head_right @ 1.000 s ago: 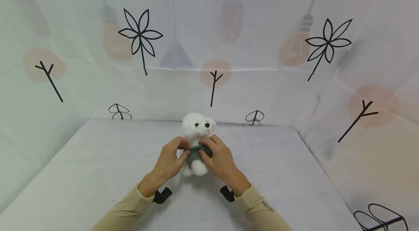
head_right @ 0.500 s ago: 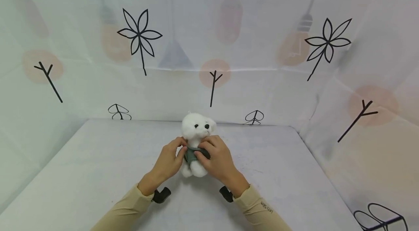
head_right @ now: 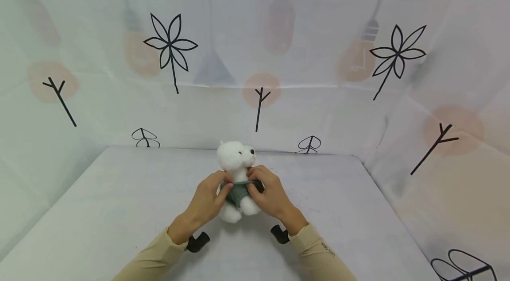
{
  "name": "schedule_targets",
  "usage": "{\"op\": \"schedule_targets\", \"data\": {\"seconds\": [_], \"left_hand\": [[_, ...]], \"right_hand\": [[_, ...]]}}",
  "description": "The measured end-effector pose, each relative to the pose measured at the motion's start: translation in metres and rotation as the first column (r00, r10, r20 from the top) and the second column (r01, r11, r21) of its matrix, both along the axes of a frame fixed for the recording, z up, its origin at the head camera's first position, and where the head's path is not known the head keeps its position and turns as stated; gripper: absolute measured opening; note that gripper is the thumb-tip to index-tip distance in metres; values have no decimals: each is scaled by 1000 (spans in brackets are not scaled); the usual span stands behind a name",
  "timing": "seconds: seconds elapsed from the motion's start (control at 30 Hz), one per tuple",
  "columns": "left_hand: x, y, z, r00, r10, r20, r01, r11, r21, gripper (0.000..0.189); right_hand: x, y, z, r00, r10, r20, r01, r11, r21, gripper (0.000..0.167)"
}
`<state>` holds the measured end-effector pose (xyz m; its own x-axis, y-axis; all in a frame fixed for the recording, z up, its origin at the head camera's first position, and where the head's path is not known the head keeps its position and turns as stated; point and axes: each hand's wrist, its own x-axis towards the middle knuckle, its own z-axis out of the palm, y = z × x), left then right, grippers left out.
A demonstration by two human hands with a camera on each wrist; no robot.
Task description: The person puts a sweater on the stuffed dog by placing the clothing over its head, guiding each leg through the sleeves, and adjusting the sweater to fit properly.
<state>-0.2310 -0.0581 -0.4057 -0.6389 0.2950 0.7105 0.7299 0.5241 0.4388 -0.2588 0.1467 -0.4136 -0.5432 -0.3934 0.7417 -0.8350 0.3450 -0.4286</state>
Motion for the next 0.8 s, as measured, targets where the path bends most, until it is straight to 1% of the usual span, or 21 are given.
{"op": "schedule_targets", "data": {"seconds": [0.1,0.2,0.27,0.33,0.43,0.53,0.6,0.67,0.7,0.8], "left_hand": [[0,0,0,1000,-12,10,12,1000,12,15],[-3,-2,-3,997,-17,77,14,999,34,20],[-5,-3,-6,991,-18,135,12,999,44,23],[-7,-4,-9,982,-16,188,7,999,50,22],[-8,-4,-12,974,-16,226,4,999,52,22],[-8,-3,-12,974,-21,226,11,999,49,22],[-7,-2,-11,976,-24,217,15,999,45,21],[-6,-1,-9,978,-26,207,17,999,47,20],[-5,-1,-8,979,-26,201,17,999,47,20],[-1,0,-5,991,-7,137,2,999,35,19]], "right_hand": [[7,1,11,1000,16,-4,-16,1000,-11,24],[16,0,22,1000,27,-4,-27,999,-30,26],[19,0,25,1000,19,-1,-19,999,-38,25],[18,0,22,1000,-1,-8,0,1000,-25,23],[12,1,11,996,-44,-76,48,998,43,15],[7,-3,3,980,-57,-190,80,990,114,13],[7,-6,3,970,-67,-234,101,985,141,13],[8,-9,4,967,-63,-247,101,984,146,13],[9,-10,4,969,-62,-238,100,984,149,13],[9,-11,4,976,-61,-211,94,984,152,12]]}}
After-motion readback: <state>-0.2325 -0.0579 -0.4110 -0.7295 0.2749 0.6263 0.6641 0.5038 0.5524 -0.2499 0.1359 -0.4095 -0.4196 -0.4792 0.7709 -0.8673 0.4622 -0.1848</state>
